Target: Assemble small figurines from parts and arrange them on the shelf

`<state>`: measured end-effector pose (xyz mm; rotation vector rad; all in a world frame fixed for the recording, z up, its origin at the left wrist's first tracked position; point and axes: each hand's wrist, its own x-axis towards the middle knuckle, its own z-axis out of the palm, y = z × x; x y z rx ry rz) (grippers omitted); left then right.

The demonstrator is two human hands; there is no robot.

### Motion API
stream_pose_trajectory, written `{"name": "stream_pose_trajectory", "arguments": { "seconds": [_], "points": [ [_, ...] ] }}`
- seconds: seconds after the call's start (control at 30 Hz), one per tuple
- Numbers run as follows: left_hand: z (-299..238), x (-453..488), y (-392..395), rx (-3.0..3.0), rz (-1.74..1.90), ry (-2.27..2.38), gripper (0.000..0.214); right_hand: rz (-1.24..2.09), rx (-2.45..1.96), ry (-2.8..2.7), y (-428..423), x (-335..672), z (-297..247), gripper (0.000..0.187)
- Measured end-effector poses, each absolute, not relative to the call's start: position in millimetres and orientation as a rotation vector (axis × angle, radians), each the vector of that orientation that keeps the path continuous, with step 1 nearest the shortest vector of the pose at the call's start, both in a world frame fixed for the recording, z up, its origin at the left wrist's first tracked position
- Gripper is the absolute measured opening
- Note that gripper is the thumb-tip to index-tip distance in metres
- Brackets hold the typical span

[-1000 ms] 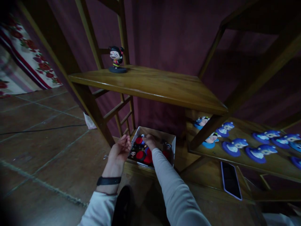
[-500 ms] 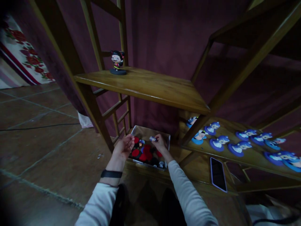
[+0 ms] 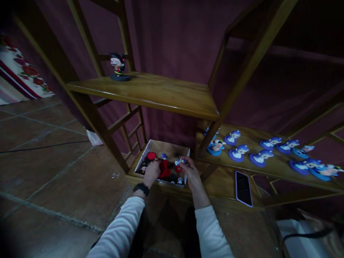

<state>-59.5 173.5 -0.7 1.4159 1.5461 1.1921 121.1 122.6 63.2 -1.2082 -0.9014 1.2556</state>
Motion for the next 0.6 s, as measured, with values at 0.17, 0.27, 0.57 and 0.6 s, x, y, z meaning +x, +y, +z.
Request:
{"name": "stream_pose_trajectory", "arguments": {
  "seconds": [0.17,0.27,0.57,0.6],
  "points": [
    [3.0,-45.8,176.4,1.945,0.628,1.837,0.026,1.217,-1.172,-0.798,127.1,130.3,64.8,0.036],
    [7.3,-41.6,180.4,2.093,0.314,1.925,0.034,1.239,-1.142,-0.748,127.1,131.4,66.0,0.035],
    [8.7,-35.4,188.6,2.112,0.070,2.053,0.032,1.317,-1.165,-0.672,132.0,135.2,62.9,0.037],
    [9.8,-35.3,188.4,2.108,0.081,2.049,0.033,1.320,-1.166,-0.674,132.5,135.4,62.4,0.037]
  ]
}}
